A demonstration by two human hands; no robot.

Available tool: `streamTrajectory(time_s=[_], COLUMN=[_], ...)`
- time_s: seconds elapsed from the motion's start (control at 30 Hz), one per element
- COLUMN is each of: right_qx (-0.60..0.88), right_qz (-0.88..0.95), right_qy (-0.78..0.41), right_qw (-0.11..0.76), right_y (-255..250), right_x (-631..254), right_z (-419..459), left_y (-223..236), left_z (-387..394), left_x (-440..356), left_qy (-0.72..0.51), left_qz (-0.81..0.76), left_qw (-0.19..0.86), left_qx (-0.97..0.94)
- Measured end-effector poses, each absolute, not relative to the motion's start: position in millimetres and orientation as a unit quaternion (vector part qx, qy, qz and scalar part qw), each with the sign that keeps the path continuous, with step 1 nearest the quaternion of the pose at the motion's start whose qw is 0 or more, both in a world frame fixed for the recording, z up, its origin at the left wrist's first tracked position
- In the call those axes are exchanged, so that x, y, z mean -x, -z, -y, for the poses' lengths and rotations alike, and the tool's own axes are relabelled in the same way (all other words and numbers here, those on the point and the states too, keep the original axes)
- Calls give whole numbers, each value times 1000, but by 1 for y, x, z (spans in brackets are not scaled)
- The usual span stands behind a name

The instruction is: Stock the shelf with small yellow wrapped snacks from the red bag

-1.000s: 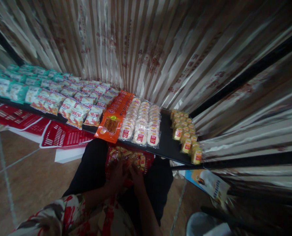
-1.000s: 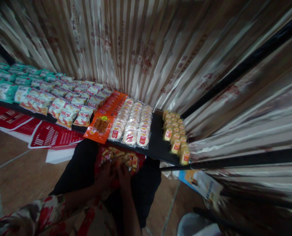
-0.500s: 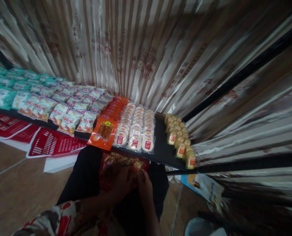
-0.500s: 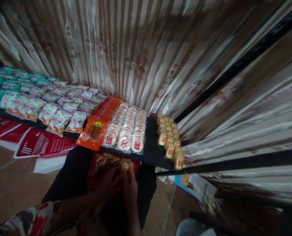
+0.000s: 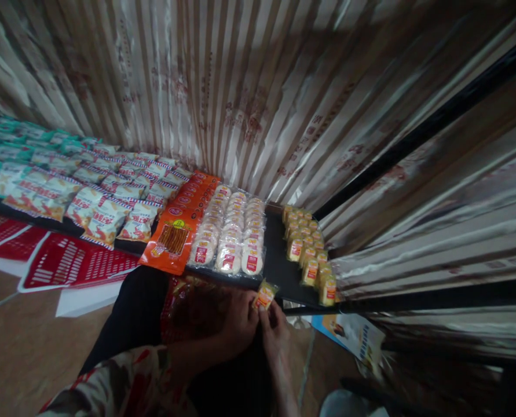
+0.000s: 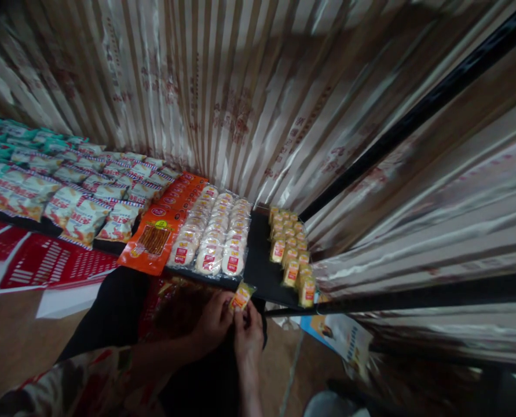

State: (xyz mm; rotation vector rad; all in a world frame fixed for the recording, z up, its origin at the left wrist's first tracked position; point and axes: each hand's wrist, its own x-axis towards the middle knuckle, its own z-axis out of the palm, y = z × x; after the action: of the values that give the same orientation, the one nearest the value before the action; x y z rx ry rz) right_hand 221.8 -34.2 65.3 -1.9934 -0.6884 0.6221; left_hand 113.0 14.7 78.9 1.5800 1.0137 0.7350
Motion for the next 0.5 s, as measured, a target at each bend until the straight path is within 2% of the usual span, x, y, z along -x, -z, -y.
streamTrajectory(time_s=[0.27, 0.5], right_qx=[843, 868], right_qz=[305, 299], right_qy=[-172, -122], right_qw=[408, 377], right_y=[-73, -89], right_x=[-262, -273], right_z=[15, -7], left_y=[-94, -99], left_z=[-42, -60], left_x=[-157, -191], left_qy=[-233, -235], left_qz=[-449, -458], left_qw=[558, 569], left_qx=[-658, -641])
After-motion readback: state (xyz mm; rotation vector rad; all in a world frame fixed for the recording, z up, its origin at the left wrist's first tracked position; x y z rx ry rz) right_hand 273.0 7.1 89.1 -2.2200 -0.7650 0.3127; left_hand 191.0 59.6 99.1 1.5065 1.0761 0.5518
